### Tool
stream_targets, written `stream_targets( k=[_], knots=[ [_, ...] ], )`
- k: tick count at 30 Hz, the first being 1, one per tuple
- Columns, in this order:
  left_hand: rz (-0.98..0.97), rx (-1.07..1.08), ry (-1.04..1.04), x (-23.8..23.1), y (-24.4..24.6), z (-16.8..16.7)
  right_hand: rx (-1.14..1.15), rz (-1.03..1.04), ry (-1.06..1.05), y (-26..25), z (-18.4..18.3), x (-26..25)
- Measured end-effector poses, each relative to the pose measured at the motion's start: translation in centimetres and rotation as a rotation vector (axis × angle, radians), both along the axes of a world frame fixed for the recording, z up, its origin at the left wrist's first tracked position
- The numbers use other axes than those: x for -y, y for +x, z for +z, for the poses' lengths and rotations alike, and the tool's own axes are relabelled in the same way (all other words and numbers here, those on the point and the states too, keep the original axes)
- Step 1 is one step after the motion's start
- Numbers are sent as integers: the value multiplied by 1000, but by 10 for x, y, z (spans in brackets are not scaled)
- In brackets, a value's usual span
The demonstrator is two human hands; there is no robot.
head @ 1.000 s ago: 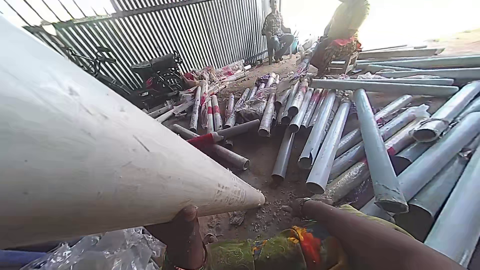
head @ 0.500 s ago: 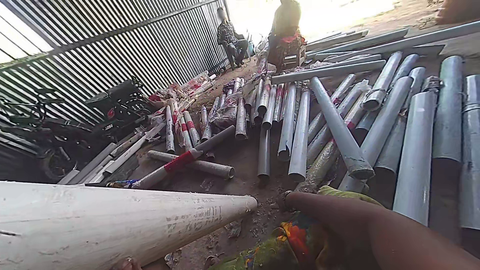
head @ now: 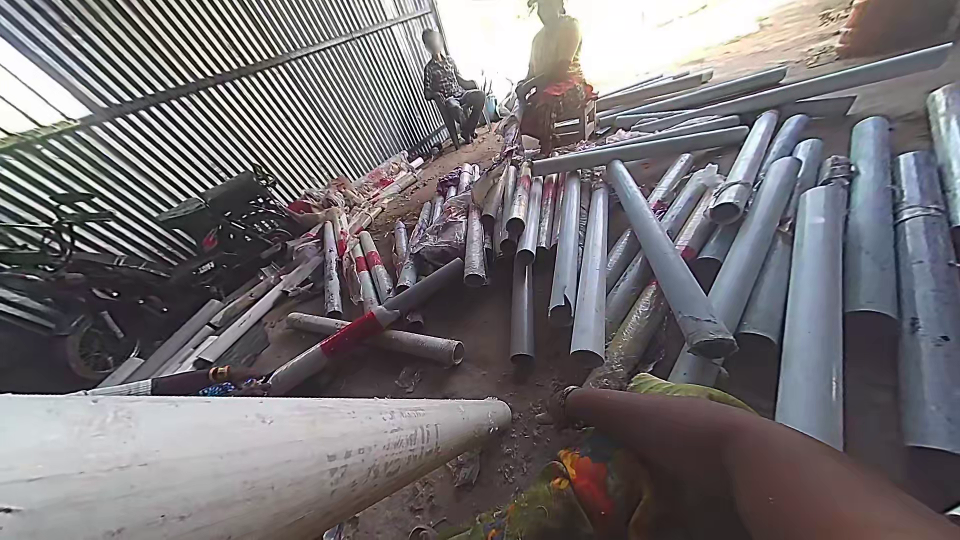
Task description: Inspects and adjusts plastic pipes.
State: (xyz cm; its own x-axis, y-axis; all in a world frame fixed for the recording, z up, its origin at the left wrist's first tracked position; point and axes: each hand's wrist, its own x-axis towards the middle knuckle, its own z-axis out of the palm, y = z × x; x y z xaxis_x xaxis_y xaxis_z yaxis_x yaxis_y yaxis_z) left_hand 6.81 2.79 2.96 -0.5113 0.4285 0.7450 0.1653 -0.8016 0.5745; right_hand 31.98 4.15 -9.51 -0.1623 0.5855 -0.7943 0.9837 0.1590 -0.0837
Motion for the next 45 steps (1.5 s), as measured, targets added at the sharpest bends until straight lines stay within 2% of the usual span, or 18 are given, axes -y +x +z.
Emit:
stream_targets(
  k=[2, 5, 6, 8, 10, 12, 14, 16, 23, 25, 27, 31, 32, 33, 35, 36, 42, 45],
  knots=[
    [-19, -8, 30, 0, -1, -2, 39, 29, -10, 0, -36, -16],
    [-34, -44, 58, -2, -6, -6, 50, 127, -33, 9, -113, -53],
    [-26, -49, 64, -3, -7, -7, 31, 129, -29, 10, -123, -58],
    [-3, -43, 73, -7, -11, -9, 34, 148, -32, 10, -110, -51],
    [17, -29, 68, -8, -11, -9, 26, 152, -48, 6, -74, -35],
    [11, -10, 26, -3, -7, -8, 38, 67, -15, -5, -37, -12],
    [3, 7, 7, 1, -3, -7, 30, -7, 12, -11, -24, -2],
    [1, 23, 3, 3, -2, -5, 29, 6, 6, -10, -22, -3],
    [0, -5, 43, -1, -7, -10, 40, 108, -38, -7, -31, -14],
    [-29, -3, 71, -4, -12, -14, -24, 38, -87, -4, -42, -26],
    [-60, -8, 55, -1, -14, -16, -57, -99, -25, -9, -46, -19],
    [-163, -28, 125, -7, -23, -21, 60, -82, -80, -10, -68, -32],
    [-153, -46, 129, -9, -26, -21, 92, -113, -42, -10, -75, -27],
    [-149, -59, 136, -12, -27, -20, 65, -32, -56, 4, -101, -42],
    [-154, -53, 134, -14, -28, -19, 28, -8, -53, 18, -149, -66],
    [-171, -33, 128, -13, -27, -18, 31, -32, -38, 17, -153, -67],
    [-252, -59, 111, -9, -29, -16, 30, -23, -65, 0, -121, -57],
    [-243, -67, 125, -10, -30, -15, 62, -50, -64, 0, -131, -60]
  ],
)
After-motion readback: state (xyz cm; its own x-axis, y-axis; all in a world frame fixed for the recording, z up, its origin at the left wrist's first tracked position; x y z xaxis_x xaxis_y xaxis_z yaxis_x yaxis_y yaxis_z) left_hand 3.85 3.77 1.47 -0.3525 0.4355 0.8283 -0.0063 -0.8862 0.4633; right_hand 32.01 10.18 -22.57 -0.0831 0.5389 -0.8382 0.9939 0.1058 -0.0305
